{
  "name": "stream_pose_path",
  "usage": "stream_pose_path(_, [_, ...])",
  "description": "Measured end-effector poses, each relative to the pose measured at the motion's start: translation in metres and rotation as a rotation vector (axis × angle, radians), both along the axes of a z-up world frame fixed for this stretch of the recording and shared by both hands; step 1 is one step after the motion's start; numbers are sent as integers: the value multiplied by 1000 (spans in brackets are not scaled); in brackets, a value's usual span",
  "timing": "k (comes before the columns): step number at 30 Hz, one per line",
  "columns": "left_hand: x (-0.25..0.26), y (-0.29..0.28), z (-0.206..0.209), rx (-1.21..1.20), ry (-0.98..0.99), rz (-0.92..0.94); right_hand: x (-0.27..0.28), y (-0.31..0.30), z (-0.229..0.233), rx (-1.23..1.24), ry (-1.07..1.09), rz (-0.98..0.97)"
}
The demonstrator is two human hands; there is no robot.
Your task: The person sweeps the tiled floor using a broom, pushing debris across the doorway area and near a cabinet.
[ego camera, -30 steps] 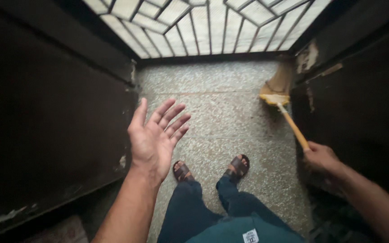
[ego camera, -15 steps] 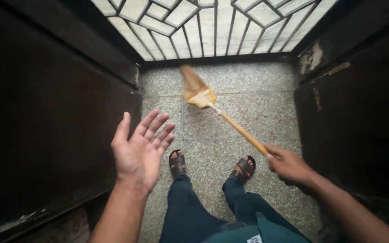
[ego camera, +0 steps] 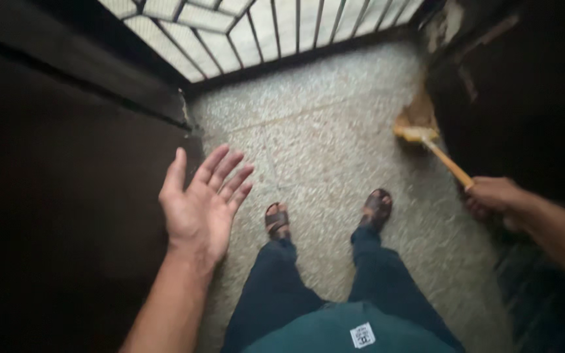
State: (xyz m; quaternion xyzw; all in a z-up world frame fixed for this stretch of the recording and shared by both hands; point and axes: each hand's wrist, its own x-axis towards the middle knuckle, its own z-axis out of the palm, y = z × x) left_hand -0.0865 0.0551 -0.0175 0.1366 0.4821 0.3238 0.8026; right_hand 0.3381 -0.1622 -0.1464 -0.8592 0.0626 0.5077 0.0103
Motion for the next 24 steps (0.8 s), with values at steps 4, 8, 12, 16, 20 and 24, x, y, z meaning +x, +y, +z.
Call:
stream_pose_path(4, [-34, 24, -3, 24, 41, -59, -71, -15, -26, 200, 35, 36])
stream_pose_path(8, [-68, 42, 4, 31, 41, -63, -175, 5, -82, 354, -100, 620])
stream_pose_path(12, [-97, 52, 8, 65, 20, -47, -259, 37, -85, 456, 57, 708])
stream_pose_path(16, [-109, 53, 15, 69, 47, -9, -286, 46, -53, 707, -13, 795])
stream_pose_path(20, [-110, 52, 12, 53, 45, 0, -276, 14, 12, 540, 34, 538])
stream_pose_path(24, [-102, 46, 6, 15, -19, -32, -242, -27, 57, 211, 23, 240])
